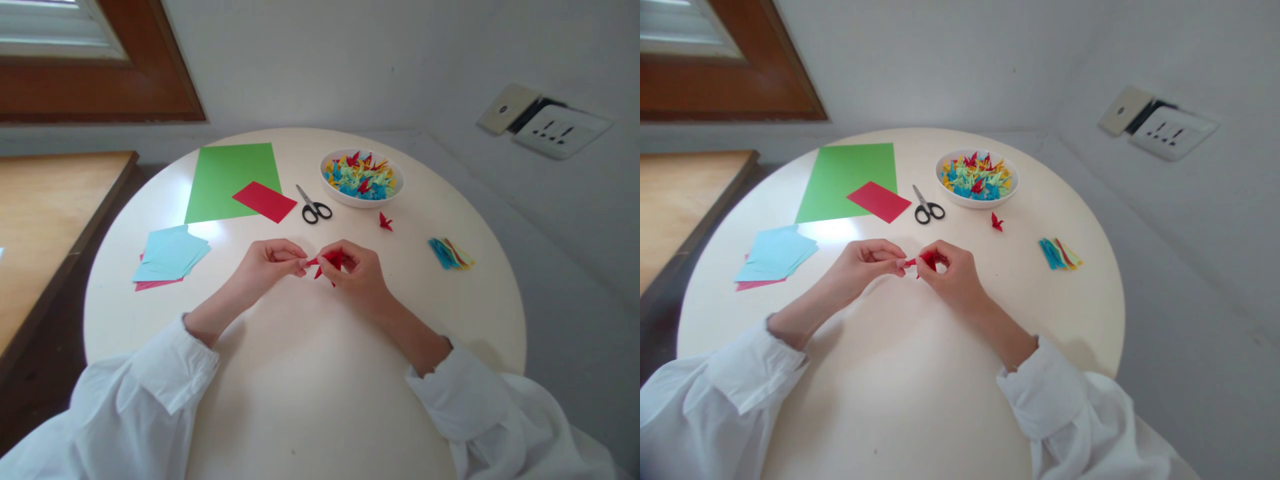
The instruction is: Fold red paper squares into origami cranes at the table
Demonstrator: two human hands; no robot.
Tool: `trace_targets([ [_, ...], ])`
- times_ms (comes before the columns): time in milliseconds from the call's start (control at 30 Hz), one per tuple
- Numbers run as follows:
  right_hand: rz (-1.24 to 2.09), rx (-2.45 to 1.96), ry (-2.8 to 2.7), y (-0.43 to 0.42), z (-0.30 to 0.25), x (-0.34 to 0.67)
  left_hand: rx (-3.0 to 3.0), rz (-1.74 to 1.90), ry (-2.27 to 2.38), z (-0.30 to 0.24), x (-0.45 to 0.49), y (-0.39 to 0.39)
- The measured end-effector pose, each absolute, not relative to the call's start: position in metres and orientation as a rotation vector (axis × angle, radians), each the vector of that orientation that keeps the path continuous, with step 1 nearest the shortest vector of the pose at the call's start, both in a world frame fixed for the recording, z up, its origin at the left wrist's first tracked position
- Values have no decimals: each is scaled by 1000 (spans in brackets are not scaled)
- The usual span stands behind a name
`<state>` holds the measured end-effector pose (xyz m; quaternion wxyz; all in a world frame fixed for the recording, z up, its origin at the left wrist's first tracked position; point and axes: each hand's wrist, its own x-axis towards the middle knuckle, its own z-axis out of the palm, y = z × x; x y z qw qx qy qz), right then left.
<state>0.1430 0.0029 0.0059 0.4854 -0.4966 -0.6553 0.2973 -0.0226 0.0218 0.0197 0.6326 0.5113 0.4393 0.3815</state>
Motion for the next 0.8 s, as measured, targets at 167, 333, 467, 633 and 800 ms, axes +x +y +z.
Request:
trace_targets([
  [167, 749, -1210, -1579, 2, 7, 143, 1140, 879, 948, 20, -22, 22],
  [333, 774, -1202, -1583, 2, 5, 142, 1121, 850, 936, 21, -21, 20],
  [467, 752, -1179, -1601, 2, 2, 142, 1124, 815, 941, 20, -21, 19],
  [633, 750, -1166, -1611, 1, 2, 142, 1120, 826, 947, 21, -21, 19],
  [800, 778, -1160, -1594, 1, 3, 142, 1098, 820, 955, 21, -21, 19],
])
